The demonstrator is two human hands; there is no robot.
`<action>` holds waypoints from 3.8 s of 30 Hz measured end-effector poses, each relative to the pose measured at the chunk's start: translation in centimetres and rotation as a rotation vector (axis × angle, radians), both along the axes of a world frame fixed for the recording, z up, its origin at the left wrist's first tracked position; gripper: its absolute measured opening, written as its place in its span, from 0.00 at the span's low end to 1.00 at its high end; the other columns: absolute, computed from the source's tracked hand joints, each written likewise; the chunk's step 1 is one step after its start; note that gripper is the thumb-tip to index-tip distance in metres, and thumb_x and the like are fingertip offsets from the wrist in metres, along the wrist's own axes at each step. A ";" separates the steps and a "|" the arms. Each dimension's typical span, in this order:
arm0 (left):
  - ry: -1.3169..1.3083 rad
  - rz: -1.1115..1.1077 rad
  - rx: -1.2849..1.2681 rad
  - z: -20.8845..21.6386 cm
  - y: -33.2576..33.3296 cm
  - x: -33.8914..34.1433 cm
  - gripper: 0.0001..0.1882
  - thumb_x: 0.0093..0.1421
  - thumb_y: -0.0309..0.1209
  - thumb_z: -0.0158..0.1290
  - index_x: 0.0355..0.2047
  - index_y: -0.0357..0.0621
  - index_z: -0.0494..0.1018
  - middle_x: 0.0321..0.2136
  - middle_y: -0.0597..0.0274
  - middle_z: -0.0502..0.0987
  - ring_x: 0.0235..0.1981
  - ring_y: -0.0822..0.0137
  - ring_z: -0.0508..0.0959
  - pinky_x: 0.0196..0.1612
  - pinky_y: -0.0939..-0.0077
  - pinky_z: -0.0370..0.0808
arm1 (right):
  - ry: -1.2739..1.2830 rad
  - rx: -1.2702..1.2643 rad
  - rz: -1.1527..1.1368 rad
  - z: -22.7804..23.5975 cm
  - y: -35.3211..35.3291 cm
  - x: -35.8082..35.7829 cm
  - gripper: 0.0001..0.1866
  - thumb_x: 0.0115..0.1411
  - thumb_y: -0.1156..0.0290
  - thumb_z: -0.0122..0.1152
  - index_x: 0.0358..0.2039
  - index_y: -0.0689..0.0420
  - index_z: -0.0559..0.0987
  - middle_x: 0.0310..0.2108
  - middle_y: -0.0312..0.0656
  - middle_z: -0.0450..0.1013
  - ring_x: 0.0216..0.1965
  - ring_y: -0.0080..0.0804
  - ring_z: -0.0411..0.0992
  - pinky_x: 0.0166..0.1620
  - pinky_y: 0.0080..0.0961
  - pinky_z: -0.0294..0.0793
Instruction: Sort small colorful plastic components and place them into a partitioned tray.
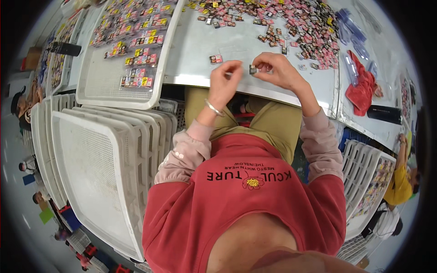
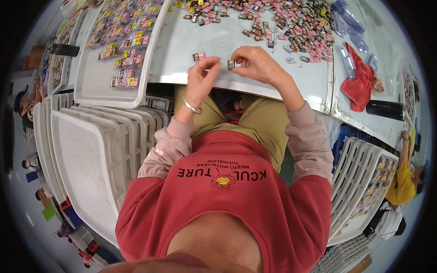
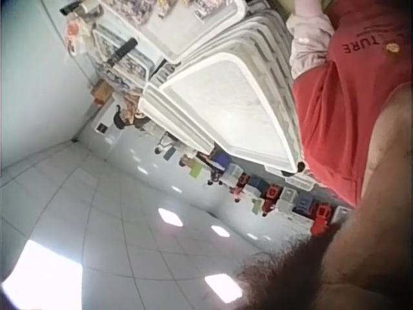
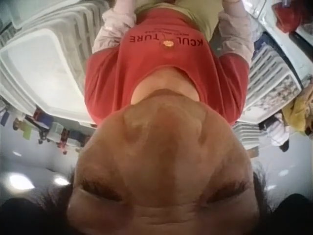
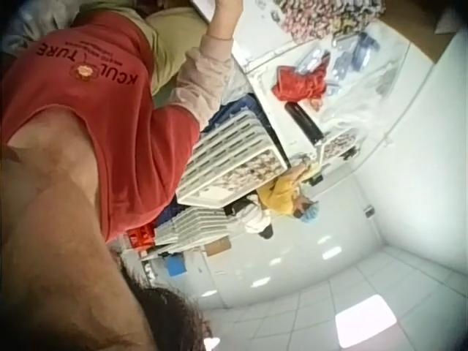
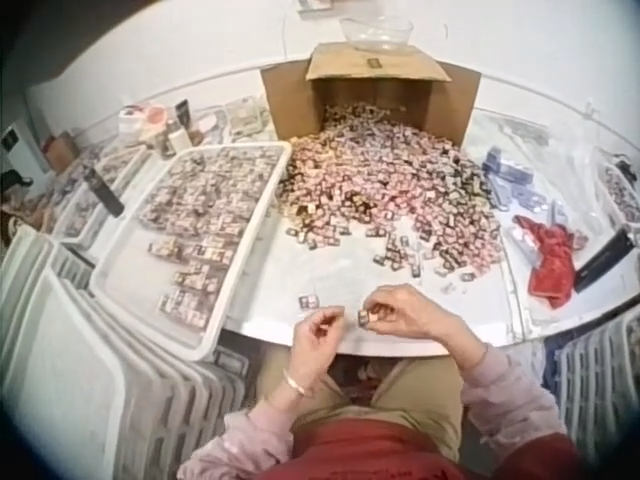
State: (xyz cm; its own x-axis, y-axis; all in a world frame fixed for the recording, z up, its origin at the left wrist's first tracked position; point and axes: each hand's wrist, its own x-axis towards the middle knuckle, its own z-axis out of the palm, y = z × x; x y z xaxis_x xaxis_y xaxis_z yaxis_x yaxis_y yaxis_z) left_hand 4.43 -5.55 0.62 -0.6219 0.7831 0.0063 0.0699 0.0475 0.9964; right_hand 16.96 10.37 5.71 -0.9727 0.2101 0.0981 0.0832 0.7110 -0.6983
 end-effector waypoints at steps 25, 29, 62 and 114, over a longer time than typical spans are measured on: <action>1.041 -0.063 0.009 -4.6 -1.2 -6.2 0.18 0.49 0.22 0.52 0.43 0.40 0.73 0.43 0.54 0.72 0.50 0.49 0.68 0.53 0.61 0.67 | 0.029 0.232 -0.128 -7.8 -2.3 -8.2 0.08 0.53 0.72 0.59 0.33 0.60 0.76 0.31 0.49 0.71 0.38 0.49 0.72 0.40 0.39 0.72; 1.044 -0.058 0.004 -4.4 -1.1 -5.9 0.18 0.49 0.22 0.51 0.43 0.40 0.73 0.43 0.54 0.72 0.50 0.49 0.68 0.53 0.61 0.67 | -0.002 0.127 -0.080 -7.7 -0.4 -8.4 0.09 0.53 0.71 0.59 0.35 0.58 0.77 0.32 0.49 0.71 0.39 0.49 0.72 0.40 0.38 0.72; 1.036 -0.079 -0.112 -2.1 0.6 -7.9 0.24 0.40 0.40 0.67 0.38 0.45 0.76 0.41 0.54 0.70 0.43 0.53 0.68 0.47 0.63 0.67 | 0.209 -0.162 -0.425 -5.8 -1.5 -2.1 0.10 0.51 0.75 0.59 0.35 0.61 0.79 0.28 0.46 0.74 0.26 0.35 0.72 0.32 0.27 0.71; 0.871 0.011 -0.058 -3.9 6.4 -2.2 0.05 0.49 0.29 0.60 0.27 0.44 0.79 0.23 0.60 0.74 0.26 0.58 0.75 0.29 0.66 0.71 | 0.161 0.018 -0.552 -6.7 1.3 3.5 0.11 0.48 0.75 0.62 0.35 0.58 0.80 0.33 0.42 0.75 0.33 0.37 0.73 0.40 0.30 0.73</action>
